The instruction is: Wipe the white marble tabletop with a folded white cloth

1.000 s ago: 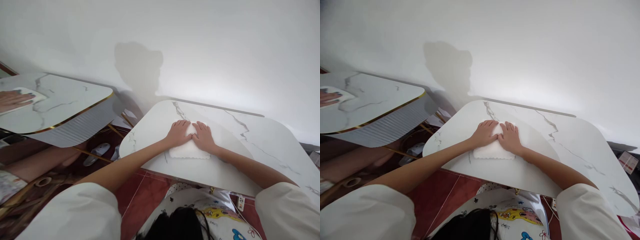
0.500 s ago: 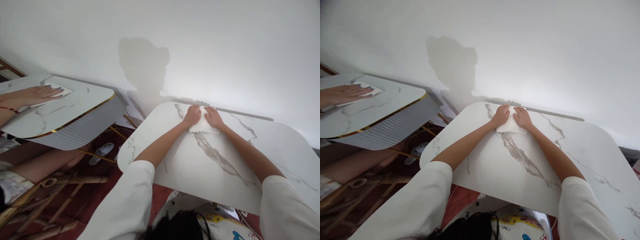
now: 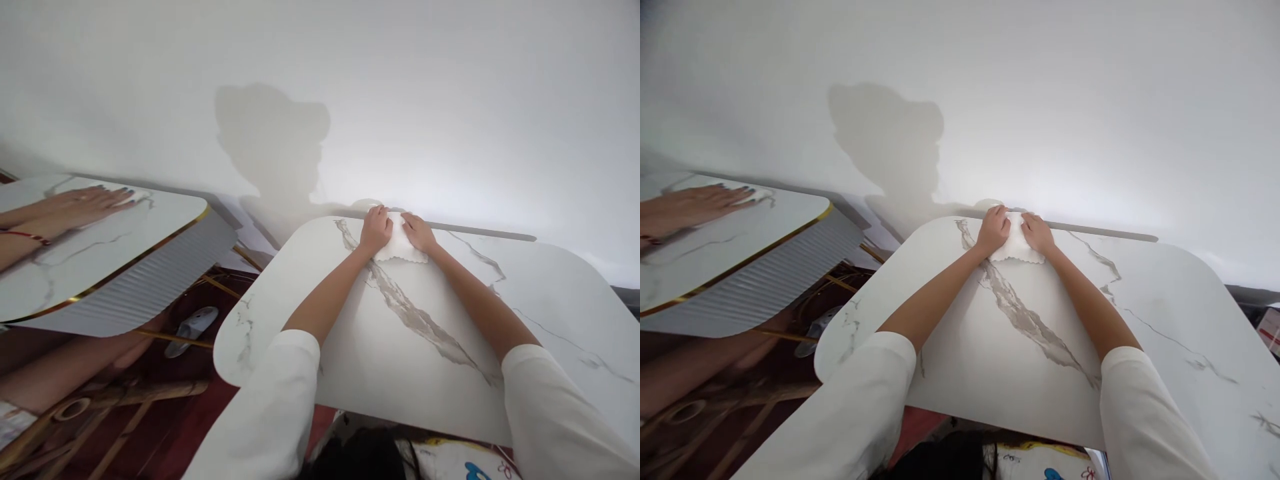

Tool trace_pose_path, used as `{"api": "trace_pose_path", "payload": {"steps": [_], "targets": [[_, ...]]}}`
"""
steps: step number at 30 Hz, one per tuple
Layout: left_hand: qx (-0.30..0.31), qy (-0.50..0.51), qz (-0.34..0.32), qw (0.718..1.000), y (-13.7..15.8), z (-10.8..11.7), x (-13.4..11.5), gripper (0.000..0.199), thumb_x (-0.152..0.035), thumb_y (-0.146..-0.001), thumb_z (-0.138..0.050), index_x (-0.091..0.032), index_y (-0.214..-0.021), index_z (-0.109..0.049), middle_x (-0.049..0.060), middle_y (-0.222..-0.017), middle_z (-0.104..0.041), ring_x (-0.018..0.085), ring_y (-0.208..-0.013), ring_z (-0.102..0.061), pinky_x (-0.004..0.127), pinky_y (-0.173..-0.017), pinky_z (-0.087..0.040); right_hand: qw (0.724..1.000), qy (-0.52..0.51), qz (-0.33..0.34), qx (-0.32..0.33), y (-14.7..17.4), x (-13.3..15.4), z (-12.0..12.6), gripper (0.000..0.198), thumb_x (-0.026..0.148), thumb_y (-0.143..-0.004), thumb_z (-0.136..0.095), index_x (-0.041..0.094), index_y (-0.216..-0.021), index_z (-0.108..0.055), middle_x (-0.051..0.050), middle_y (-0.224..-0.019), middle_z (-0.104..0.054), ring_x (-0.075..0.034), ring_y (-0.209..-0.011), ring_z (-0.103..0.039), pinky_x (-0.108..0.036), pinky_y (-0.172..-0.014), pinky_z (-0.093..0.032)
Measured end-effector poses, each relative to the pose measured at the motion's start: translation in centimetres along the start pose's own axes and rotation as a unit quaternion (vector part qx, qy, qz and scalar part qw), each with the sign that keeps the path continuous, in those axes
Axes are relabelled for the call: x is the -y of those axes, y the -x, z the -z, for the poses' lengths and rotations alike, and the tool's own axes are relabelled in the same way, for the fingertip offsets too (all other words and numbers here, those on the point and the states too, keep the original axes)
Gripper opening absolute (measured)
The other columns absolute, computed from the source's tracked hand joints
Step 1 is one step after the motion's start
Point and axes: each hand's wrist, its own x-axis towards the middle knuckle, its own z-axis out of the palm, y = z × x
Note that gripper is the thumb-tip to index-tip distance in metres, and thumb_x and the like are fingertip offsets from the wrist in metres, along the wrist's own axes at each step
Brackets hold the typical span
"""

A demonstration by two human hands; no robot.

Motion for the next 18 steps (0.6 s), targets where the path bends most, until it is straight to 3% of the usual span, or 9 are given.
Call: {"api": "trace_pose_path", "payload": {"steps": [4,8,13,18], "targets": [[0.023,-0.027,-0.004,0.999,0.1,-0.3,-0.2,0.044,-0.021,-0.092,-0.033,-0.006,-0.131,-0.045,0.02,-0.142,-0.045,0.028,-0.134,-0.037,0.046,-0.11,-0.028,0.999,0.048,-0.001,0.003,0.3,0.4,0.0,0.049,0.025,-0.095,-0.026,0.012,-0.138,-0.046,-0.009,-0.145,-0.046,-0.024,-0.132,-0.04,-0.043,-0.113,-0.026],[0.067,-0.042,0.0,0.997,0.5,0.0,-0.7,0.044,-0.021,-0.091,-0.033,-0.005,-0.127,-0.052,0.019,-0.137,-0.052,0.031,-0.132,-0.04,0.047,-0.11,-0.028,0.995,0.101,-0.008,0.008,1.0,0.9,0.1,0.05,0.027,-0.097,-0.024,0.013,-0.142,-0.04,-0.008,-0.149,-0.041,-0.029,-0.139,-0.03,-0.052,-0.115,-0.015],[0.063,-0.023,0.008,0.998,1.7,0.7,-1.6,0.043,-0.023,-0.09,-0.035,-0.007,-0.123,-0.055,0.017,-0.132,-0.056,0.03,-0.13,-0.042,0.045,-0.11,-0.029,0.993,0.116,-0.004,0.021,2.5,1.3,0.4,0.049,0.027,-0.097,-0.024,0.011,-0.14,-0.043,-0.009,-0.15,-0.039,-0.03,-0.142,-0.024,-0.05,-0.116,-0.014],[0.04,-0.001,0.001,0.999,3.2,1.3,-3.2,0.036,-0.022,-0.088,-0.037,-0.012,-0.116,-0.057,0.015,-0.124,-0.059,0.028,-0.124,-0.046,0.044,-0.108,-0.032,0.994,0.109,-0.005,0.004,4.6,1.7,0.8,0.046,0.025,-0.097,-0.024,0.014,-0.136,-0.047,-0.01,-0.149,-0.041,-0.027,-0.141,-0.027,-0.05,-0.115,-0.016]]}}
